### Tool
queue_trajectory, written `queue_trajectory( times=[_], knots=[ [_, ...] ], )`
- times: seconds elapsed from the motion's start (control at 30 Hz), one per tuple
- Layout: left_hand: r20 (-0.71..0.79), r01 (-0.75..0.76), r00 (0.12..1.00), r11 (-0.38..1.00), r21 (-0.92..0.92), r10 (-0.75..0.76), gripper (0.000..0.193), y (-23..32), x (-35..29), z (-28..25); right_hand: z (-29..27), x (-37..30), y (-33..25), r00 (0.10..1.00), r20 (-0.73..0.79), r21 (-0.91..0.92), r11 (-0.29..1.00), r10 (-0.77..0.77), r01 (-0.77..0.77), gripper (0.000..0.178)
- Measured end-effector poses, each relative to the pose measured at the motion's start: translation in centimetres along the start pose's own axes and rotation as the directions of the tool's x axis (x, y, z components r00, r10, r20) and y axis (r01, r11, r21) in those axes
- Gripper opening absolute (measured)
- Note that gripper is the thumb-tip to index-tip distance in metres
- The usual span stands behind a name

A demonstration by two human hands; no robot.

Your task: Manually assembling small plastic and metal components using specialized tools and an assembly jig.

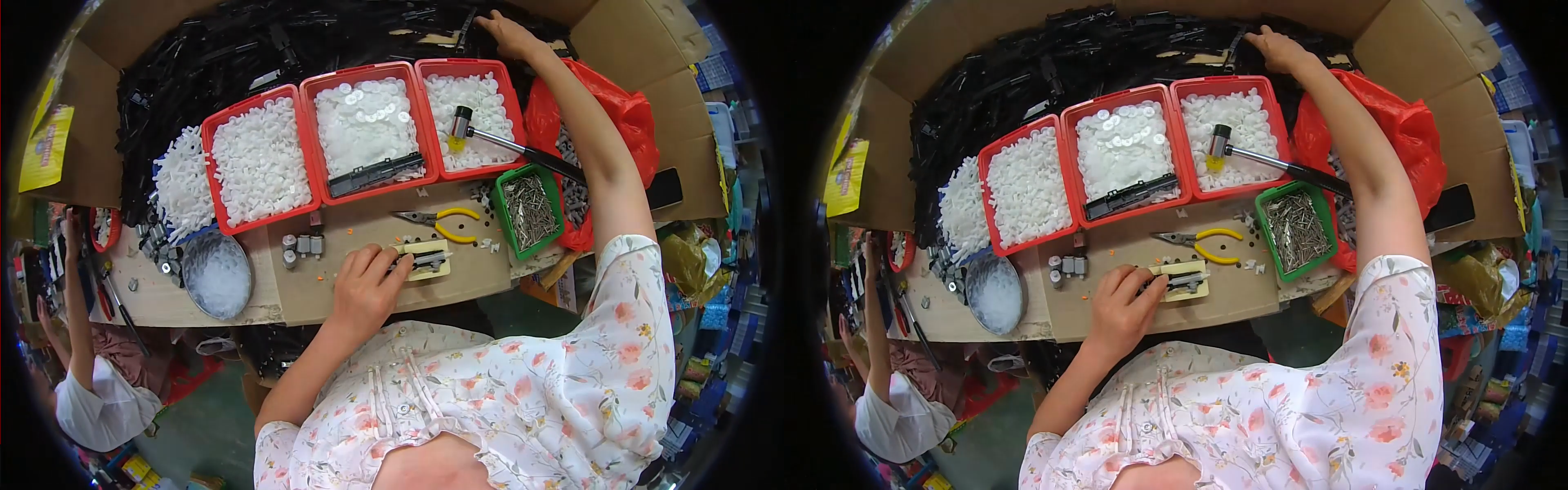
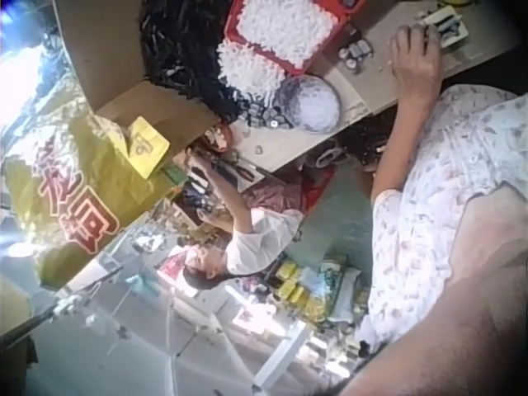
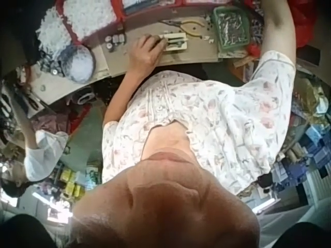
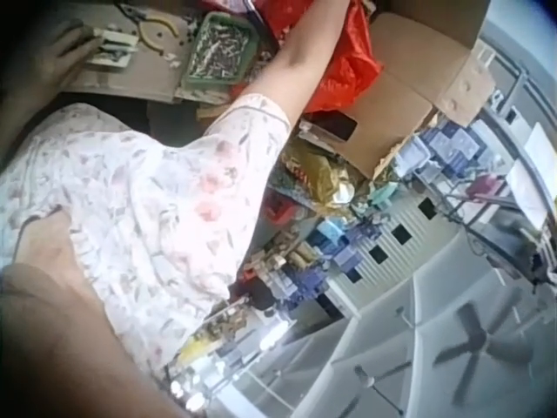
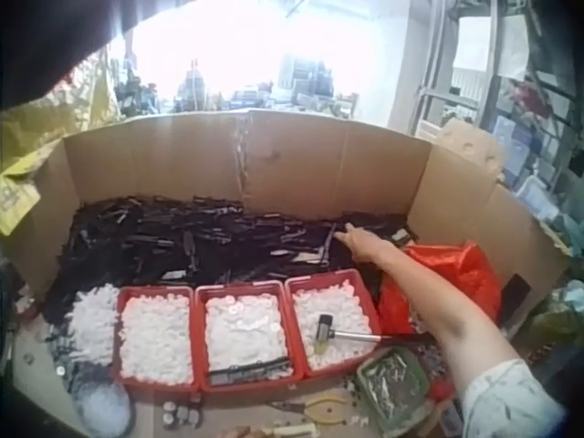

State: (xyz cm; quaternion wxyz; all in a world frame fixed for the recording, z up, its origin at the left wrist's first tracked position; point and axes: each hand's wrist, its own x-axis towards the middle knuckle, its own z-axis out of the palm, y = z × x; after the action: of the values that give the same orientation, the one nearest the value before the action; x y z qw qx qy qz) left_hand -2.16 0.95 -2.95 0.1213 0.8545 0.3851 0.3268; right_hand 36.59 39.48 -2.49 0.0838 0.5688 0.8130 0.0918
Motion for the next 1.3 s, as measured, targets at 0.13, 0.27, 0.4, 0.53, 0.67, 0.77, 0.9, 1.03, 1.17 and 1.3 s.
queue_trajectory(
  times=[0.13,0.27,0.4,0.53,0.67,0.77,0.9,1.03,1.17,1.3],
  knots=[
    [0.009,0.029,1.0,1.0,-0.01,-0.029,0.031,0.0,0.1,-0.1,-0.2,-0.1,-0.1,0.995,-0.03,0.04,0.995,-0.092,0.094,0.077],
    [0.025,0.002,1.0,1.0,-0.016,-0.002,0.034,0.1,0.1,-0.1,-2.7,-1.0,-2.1,0.908,-0.343,0.126,0.946,-0.242,0.299,0.057],
    [0.017,0.021,1.0,1.0,0.007,-0.021,0.032,0.4,-0.3,-0.2,-12.6,-3.3,-10.8,0.961,-0.082,0.254,0.927,-0.263,0.275,0.069],
    [0.065,0.027,0.998,0.999,-0.021,-0.025,0.03,0.4,-0.1,-0.5,-15.2,-7.8,-14.4,0.851,-0.341,0.241,0.838,-0.399,0.49,0.056],
    [-0.028,0.033,0.999,0.995,-0.09,-0.036,0.028,0.7,0.4,-1.2,-17.2,-10.0,-16.7,0.846,-0.391,0.276,0.831,-0.363,0.484,0.05],
    [-0.155,0.087,0.98,0.972,-0.217,-0.122,0.031,0.9,0.6,-2.4,-15.8,-12.7,-19.4,0.713,-0.623,0.231,0.794,-0.323,0.562,0.039],
    [0.075,0.432,0.759,0.414,-0.801,-0.647,0.037,1.3,1.2,-3.4,-17.1,-21.8,-25.1,0.639,-0.728,0.492,0.458,-0.25,0.74,0.034],
    [0.332,0.216,0.772,-0.268,-0.939,-0.542,0.038,1.3,2.1,-3.7,-15.7,-26.9,-28.4,0.732,-0.671,0.648,0.385,-0.12,0.657,0.032],
    [0.432,0.232,0.753,-0.413,-0.881,-0.497,0.03,1.7,1.0,-2.7,-14.9,-30.1,-30.1,0.7,-0.649,0.394,0.656,-0.297,0.644,0.043],
    [0.521,0.375,0.738,-0.381,-0.845,-0.429,0.032,1.6,0.3,-3.3,-15.8,-31.3,-30.3,0.758,-0.454,0.418,0.64,-0.469,0.645,0.042]
  ],
)
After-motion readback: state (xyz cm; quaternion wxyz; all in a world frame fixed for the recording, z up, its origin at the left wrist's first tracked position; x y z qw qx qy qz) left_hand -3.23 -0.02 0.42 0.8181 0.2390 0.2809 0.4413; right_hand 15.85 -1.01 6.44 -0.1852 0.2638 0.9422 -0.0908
